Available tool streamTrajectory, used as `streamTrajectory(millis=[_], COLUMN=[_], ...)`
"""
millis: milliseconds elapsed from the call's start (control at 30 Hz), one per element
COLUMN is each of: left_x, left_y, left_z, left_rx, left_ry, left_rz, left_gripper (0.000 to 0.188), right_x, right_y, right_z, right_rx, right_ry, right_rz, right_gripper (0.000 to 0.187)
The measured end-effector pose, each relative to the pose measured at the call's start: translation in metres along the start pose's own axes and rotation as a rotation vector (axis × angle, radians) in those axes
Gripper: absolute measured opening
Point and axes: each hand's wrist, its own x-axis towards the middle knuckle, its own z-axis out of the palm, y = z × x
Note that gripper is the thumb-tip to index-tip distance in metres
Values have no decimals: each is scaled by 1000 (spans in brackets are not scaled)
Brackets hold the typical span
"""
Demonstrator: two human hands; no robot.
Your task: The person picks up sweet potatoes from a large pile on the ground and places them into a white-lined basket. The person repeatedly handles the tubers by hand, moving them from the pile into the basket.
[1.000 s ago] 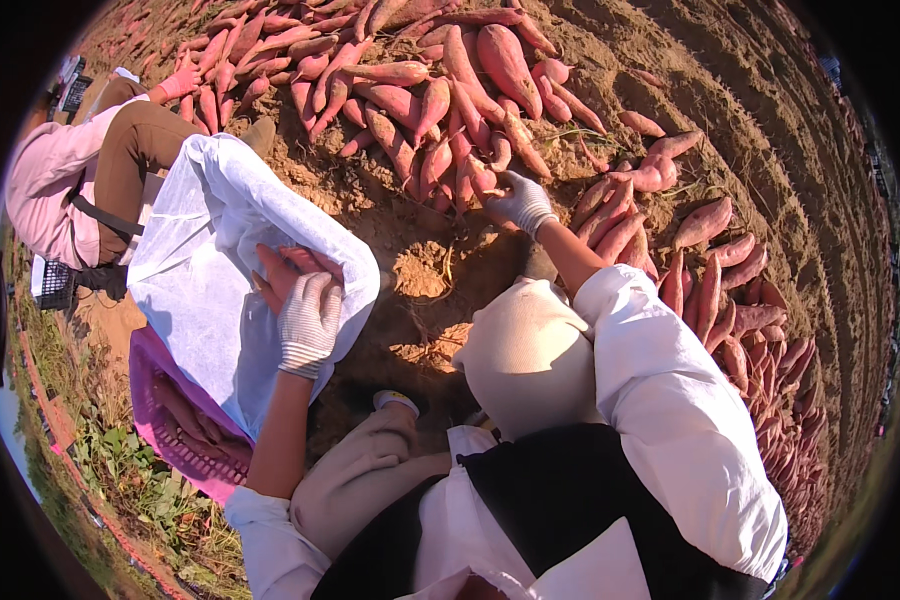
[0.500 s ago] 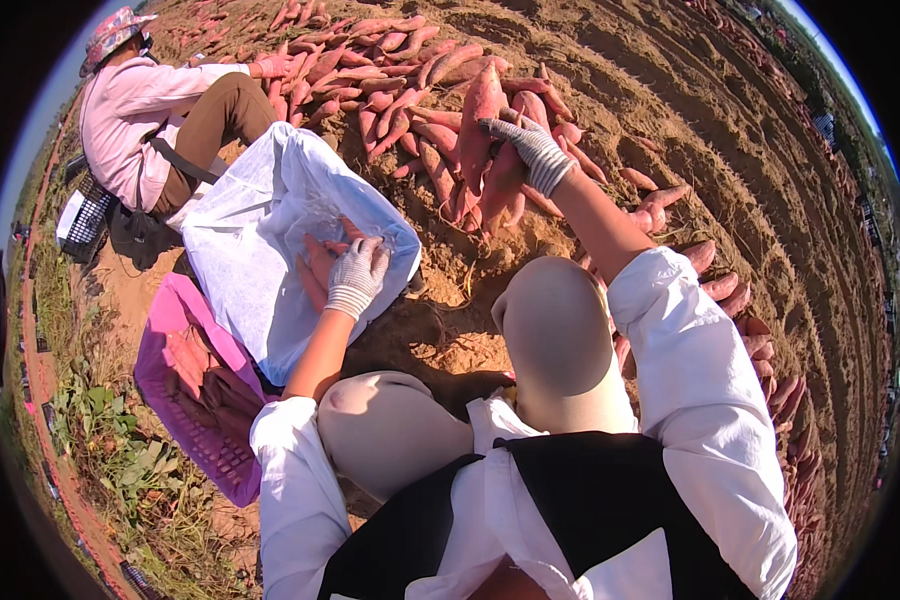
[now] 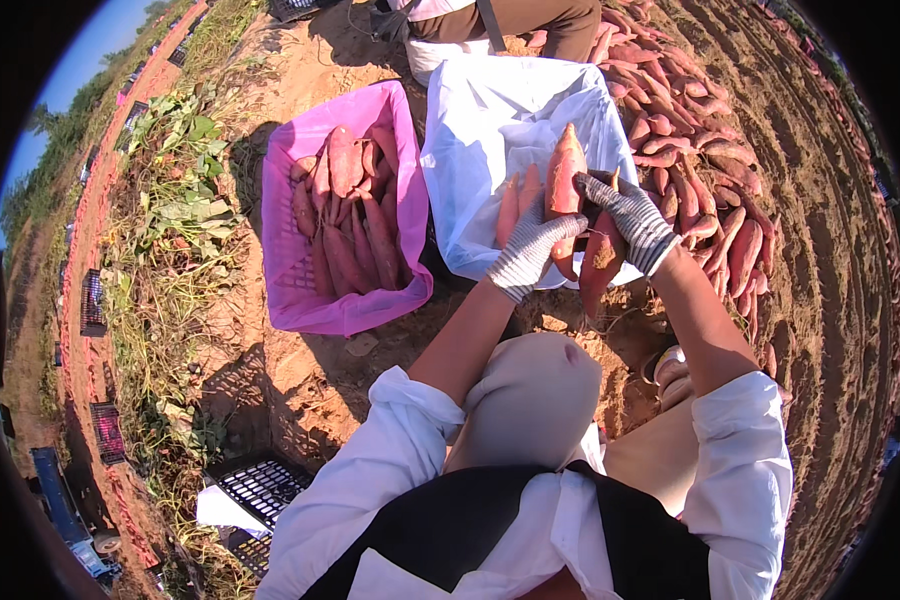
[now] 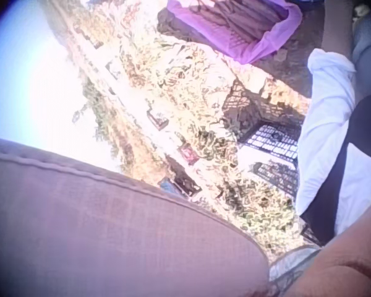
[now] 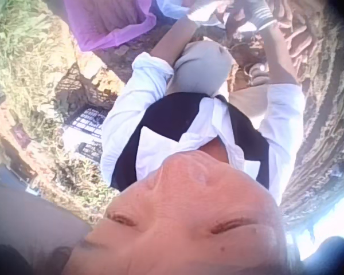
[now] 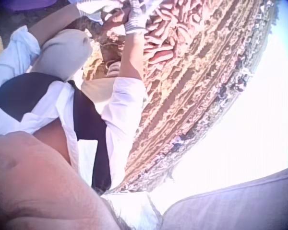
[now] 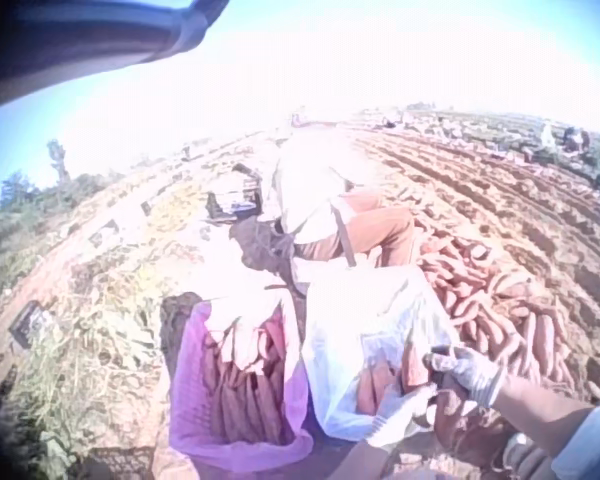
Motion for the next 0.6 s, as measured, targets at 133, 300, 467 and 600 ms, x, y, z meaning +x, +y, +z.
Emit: streamTrajectory(millis=[133, 300, 467, 600], left_x=[-32, -35, -59, -118], left_y=[25, 36, 87, 173], left_z=[-32, -51, -146, -251], left_rx=[-266, -348, -163, 327], left_ry=[-47, 41, 372, 831], left_rz=[-32, 41, 117, 148], left_gripper=[69, 55, 62, 53], right_x=[43, 60, 69, 73], right_y=[-5, -28, -16, -35], right_z=[26, 96, 81, -26], right_rx=[148, 246, -295, -449], right_ry=[36, -8, -250, -235], right_rz=[91, -64, -348, -124], right_gripper=[38, 33, 39, 45])
